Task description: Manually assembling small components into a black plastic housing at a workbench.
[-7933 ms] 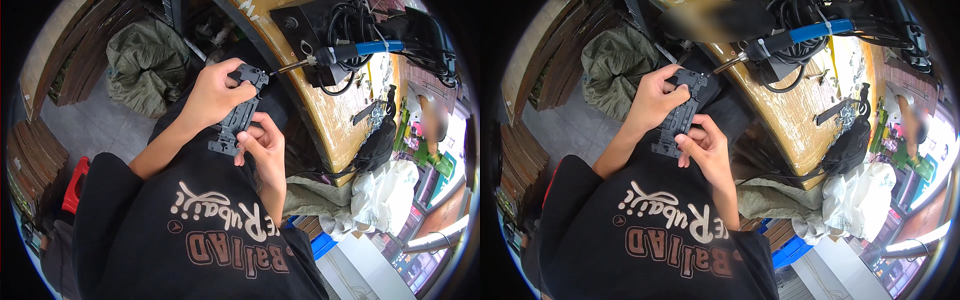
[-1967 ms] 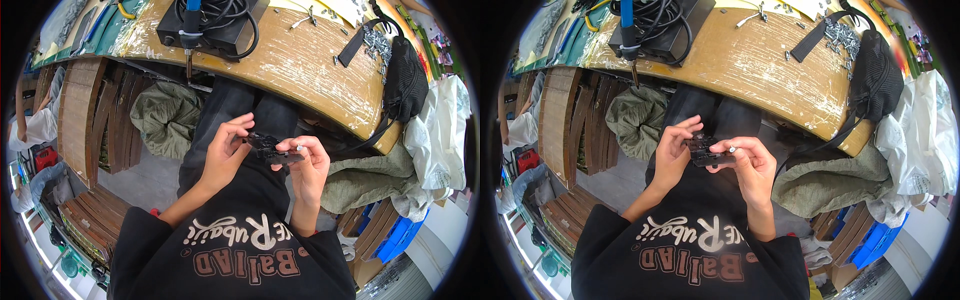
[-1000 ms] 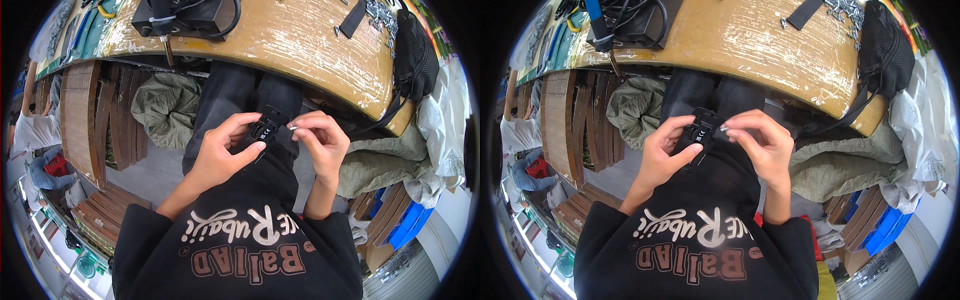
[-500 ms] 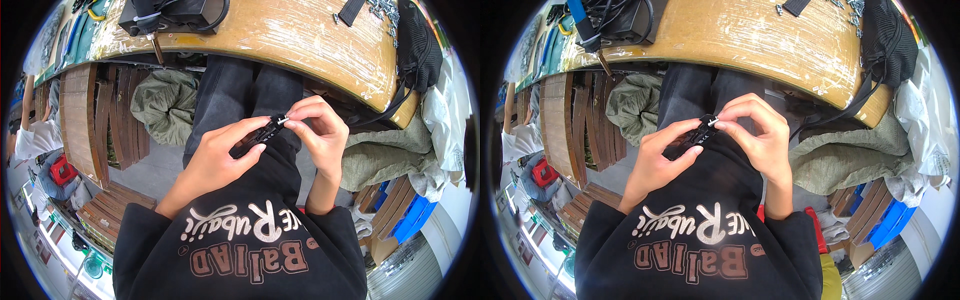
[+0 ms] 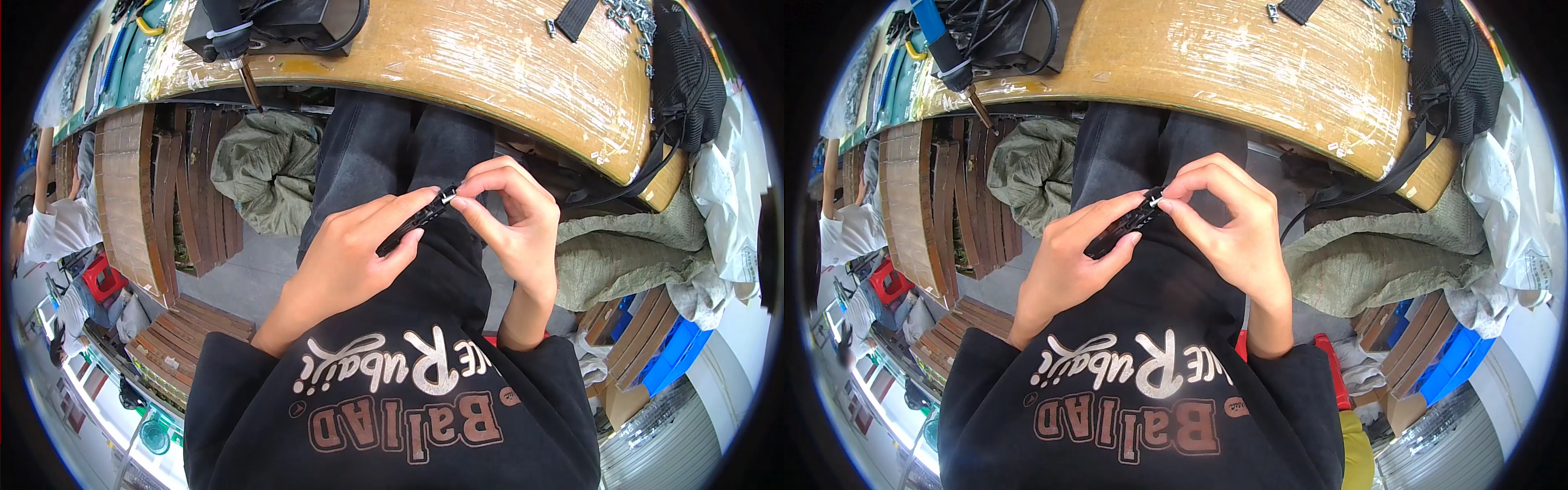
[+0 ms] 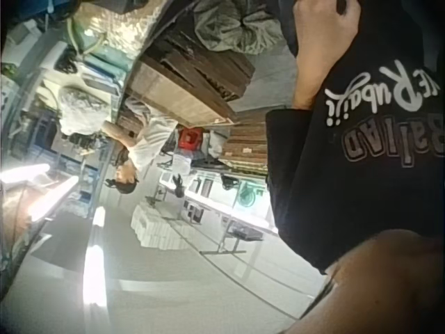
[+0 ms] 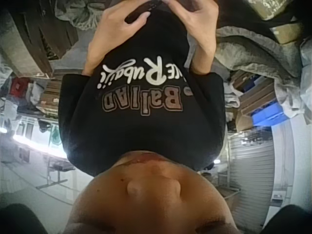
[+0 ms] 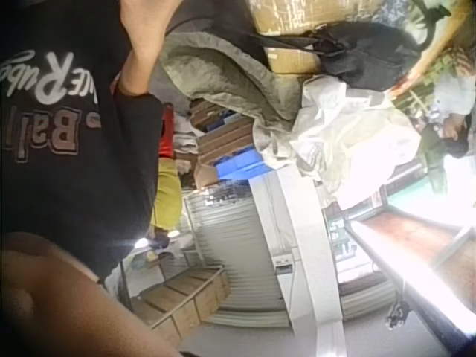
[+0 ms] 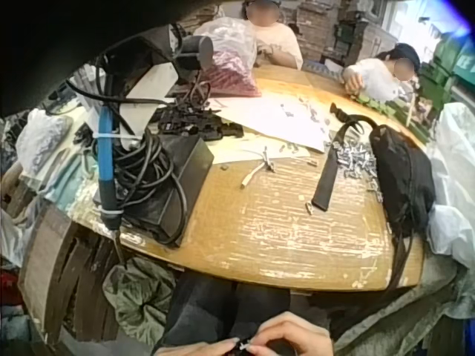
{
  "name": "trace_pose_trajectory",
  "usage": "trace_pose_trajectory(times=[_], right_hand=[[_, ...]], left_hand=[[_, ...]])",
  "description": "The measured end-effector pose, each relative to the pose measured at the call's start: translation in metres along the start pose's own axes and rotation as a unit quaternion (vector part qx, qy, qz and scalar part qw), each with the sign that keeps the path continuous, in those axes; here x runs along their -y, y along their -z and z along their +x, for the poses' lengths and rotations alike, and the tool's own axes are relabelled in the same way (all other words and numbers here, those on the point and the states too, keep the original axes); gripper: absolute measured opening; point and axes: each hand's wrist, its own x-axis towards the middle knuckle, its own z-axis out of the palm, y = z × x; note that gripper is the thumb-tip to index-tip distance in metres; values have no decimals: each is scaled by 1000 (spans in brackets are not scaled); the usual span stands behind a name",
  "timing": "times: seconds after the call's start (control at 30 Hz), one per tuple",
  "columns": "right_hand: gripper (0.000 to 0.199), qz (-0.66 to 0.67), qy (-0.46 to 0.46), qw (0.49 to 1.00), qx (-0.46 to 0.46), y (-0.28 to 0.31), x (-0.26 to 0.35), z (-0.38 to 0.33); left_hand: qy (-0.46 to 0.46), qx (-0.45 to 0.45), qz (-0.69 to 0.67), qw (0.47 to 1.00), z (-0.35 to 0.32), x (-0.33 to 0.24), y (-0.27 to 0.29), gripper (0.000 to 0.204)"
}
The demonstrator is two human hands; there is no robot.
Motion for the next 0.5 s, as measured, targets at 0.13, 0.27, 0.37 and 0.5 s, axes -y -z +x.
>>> trace_pose_trajectory(times=[0.13,0.27,0.37,0.5], right_hand=[[11,-33,11,999,-14,-3,0,-2],[12,-24,22,999,2,-4,0,-2],[12,-49,-2,998,38,-6,6,0],[11,-61,30,993,96,-1,10,3]], left_hand=[[-11,16,19,1000,1,2,2,38],[-16,11,6,1000,-2,3,2,38],[-14,8,4,1000,0,8,2,36],[-19,119,-276,954,4,39,2,33]])
